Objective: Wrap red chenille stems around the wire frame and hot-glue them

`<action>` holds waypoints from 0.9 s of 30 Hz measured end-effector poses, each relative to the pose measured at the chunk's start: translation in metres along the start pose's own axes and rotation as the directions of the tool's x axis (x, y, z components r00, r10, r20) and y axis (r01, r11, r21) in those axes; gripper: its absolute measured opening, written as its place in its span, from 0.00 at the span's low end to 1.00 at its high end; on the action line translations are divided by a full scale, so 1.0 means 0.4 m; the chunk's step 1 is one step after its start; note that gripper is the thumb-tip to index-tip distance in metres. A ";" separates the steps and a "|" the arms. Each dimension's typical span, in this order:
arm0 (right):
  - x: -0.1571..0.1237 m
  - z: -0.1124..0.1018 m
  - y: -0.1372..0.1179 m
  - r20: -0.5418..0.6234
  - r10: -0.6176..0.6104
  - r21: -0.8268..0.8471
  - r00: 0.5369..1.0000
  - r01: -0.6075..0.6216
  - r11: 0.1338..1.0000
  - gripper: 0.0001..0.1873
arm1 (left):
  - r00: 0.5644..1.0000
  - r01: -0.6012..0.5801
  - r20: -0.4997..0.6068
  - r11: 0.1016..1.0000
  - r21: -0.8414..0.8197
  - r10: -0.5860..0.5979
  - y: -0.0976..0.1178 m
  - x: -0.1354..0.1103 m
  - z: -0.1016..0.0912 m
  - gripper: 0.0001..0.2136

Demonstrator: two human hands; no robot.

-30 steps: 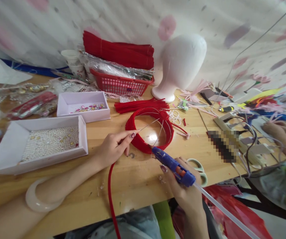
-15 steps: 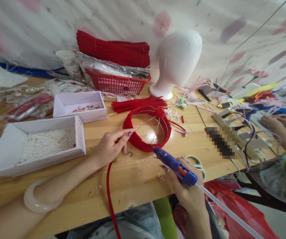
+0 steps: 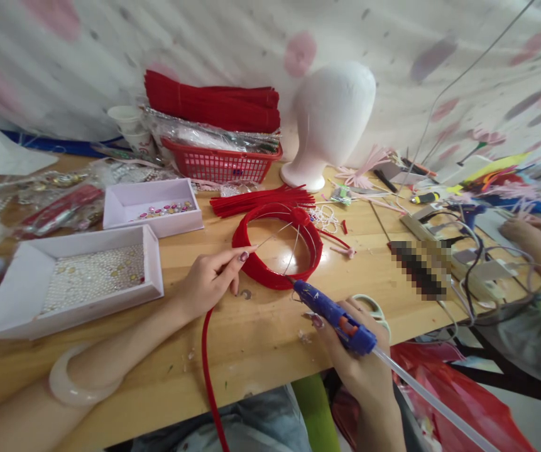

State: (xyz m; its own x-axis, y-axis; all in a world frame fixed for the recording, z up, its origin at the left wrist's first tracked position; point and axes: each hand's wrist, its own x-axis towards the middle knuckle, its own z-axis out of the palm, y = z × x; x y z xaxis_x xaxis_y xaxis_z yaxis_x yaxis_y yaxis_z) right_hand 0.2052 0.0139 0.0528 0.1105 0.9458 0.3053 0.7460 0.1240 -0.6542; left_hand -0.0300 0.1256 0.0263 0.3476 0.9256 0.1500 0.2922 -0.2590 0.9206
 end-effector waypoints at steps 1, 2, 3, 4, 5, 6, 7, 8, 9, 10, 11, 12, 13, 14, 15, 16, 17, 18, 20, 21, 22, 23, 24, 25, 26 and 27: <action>-0.001 -0.001 0.002 -0.001 0.004 0.001 1.000 -0.003 1.000 0.15 | 1.000 -0.002 -0.002 1.000 0.001 0.002 0.000 0.000 -0.001 0.22; -0.002 -0.002 0.003 0.000 0.003 0.001 1.000 -0.003 1.000 0.15 | 1.000 -0.004 -0.005 1.000 0.002 0.004 -0.001 0.000 -0.001 0.22; -0.003 -0.003 0.006 0.001 0.002 0.000 1.000 -0.002 1.000 0.15 | 1.000 -0.005 -0.007 1.000 0.003 0.005 -0.002 -0.001 -0.002 0.22; -0.004 -0.003 0.008 0.003 -0.002 -0.001 1.000 0.002 1.000 0.16 | 1.000 -0.006 -0.007 1.000 0.005 0.006 -0.003 -0.001 -0.002 0.22; -0.005 -0.004 0.009 0.003 -0.002 0.000 1.000 0.002 1.000 0.16 | 1.000 -0.006 -0.007 1.000 0.007 0.006 -0.004 -0.002 -0.002 0.22; -0.006 -0.004 0.011 0.004 0.001 0.005 1.000 -0.001 1.000 0.16 | 1.000 -0.006 -0.006 1.000 0.012 0.006 -0.006 -0.003 -0.002 0.22; -0.006 -0.004 0.012 0.002 0.006 0.010 1.000 -0.006 1.000 0.16 | 1.000 -0.008 -0.007 1.000 0.017 0.008 -0.007 -0.003 -0.002 0.21; -0.007 -0.004 0.013 0.003 0.009 0.013 1.000 -0.009 1.000 0.16 | 1.000 -0.010 -0.007 1.000 0.022 0.010 -0.007 -0.003 -0.002 0.21; -0.007 -0.005 0.013 0.003 0.012 0.013 1.000 -0.012 1.000 0.16 | 1.000 -0.013 -0.008 1.000 0.026 0.013 -0.008 -0.003 -0.001 0.21; -0.006 -0.005 0.013 0.002 0.014 0.010 1.000 -0.014 1.000 0.15 | 1.000 -0.016 -0.009 0.999 0.030 0.017 -0.008 -0.003 -0.001 0.22; -0.006 -0.005 0.013 0.002 0.013 0.006 1.000 -0.013 1.000 0.15 | 1.000 -0.020 -0.009 0.999 0.033 0.020 -0.007 -0.003 -0.001 0.22; -0.005 -0.005 0.013 0.002 0.008 0.002 1.000 -0.008 1.000 0.15 | 1.000 -0.021 -0.009 0.999 0.035 0.021 -0.007 -0.003 -0.001 0.22; -0.004 -0.004 0.013 0.003 0.004 -0.001 1.000 -0.004 1.000 0.15 | 1.000 -0.020 -0.008 0.999 0.036 0.020 -0.006 -0.003 -0.002 0.22; -0.003 -0.004 0.014 0.005 0.000 -0.003 1.000 0.000 1.000 0.15 | 1.000 -0.019 -0.007 0.999 0.038 0.019 -0.006 -0.003 -0.002 0.22; -0.002 -0.004 0.014 0.006 -0.004 -0.007 1.000 0.004 1.000 0.16 | 1.000 -0.017 -0.006 0.999 0.040 0.017 -0.005 -0.003 -0.003 0.22; -0.001 -0.004 0.015 0.008 -0.007 -0.010 1.000 0.007 1.000 0.16 | 1.000 -0.015 -0.006 0.999 0.039 0.015 -0.005 -0.003 -0.003 0.22; -0.001 -0.004 0.015 0.008 -0.008 -0.015 1.000 0.008 1.000 0.15 | 1.000 -0.014 -0.006 0.999 0.038 0.014 -0.005 -0.003 -0.003 0.22; -0.001 -0.003 0.015 0.008 -0.009 -0.019 1.000 0.009 1.000 0.15 | 1.000 -0.014 -0.006 0.999 0.037 0.014 -0.006 -0.003 -0.003 0.22; -0.002 -0.003 0.015 0.007 -0.019 -0.028 1.000 0.019 0.999 0.15 | 1.000 -0.014 -0.007 0.999 0.034 0.014 -0.006 -0.004 -0.003 0.22; -0.003 -0.004 0.014 0.005 -0.024 -0.032 1.000 0.024 0.999 0.15 | 1.000 -0.015 -0.005 0.999 0.034 0.015 -0.007 -0.004 -0.003 0.22; -0.003 -0.004 0.013 0.002 -0.027 -0.036 1.000 0.027 0.999 0.15 | 1.000 -0.017 -0.004 0.999 0.033 0.017 -0.007 -0.004 -0.003 0.22; -0.004 -0.005 0.012 0.001 -0.029 -0.039 1.000 0.029 0.999 0.14 | 1.000 -0.018 -0.003 0.999 0.031 0.018 -0.007 -0.004 -0.003 0.22; -0.004 -0.006 0.010 0.001 -0.030 -0.038 1.000 0.030 0.999 0.14 | 1.000 -0.018 -0.003 0.999 0.030 0.018 -0.007 -0.004 -0.003 0.22; -0.005 -0.008 0.009 0.002 -0.027 -0.034 1.000 0.027 0.999 0.14 | 1.000 -0.017 -0.002 0.999 0.030 0.018 -0.007 -0.004 -0.003 0.22; -0.005 -0.009 0.009 0.004 -0.020 -0.029 1.000 0.020 0.999 0.14 | 1.000 -0.016 -0.002 0.999 0.030 0.016 -0.007 -0.004 -0.002 0.22; -0.005 -0.010 0.008 0.008 -0.014 -0.025 1.000 0.015 1.000 0.14 | 1.000 -0.015 -0.002 0.999 0.030 0.015 -0.008 -0.004 -0.002 0.22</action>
State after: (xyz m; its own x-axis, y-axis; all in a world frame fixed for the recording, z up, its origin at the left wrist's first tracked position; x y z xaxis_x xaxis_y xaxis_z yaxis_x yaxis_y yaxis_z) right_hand 0.2100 0.0113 0.0529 0.0941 0.9464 0.3089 0.7636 0.1304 -0.6324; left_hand -0.0322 0.1252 0.0236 0.3501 0.9222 0.1642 0.3136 -0.2805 0.9072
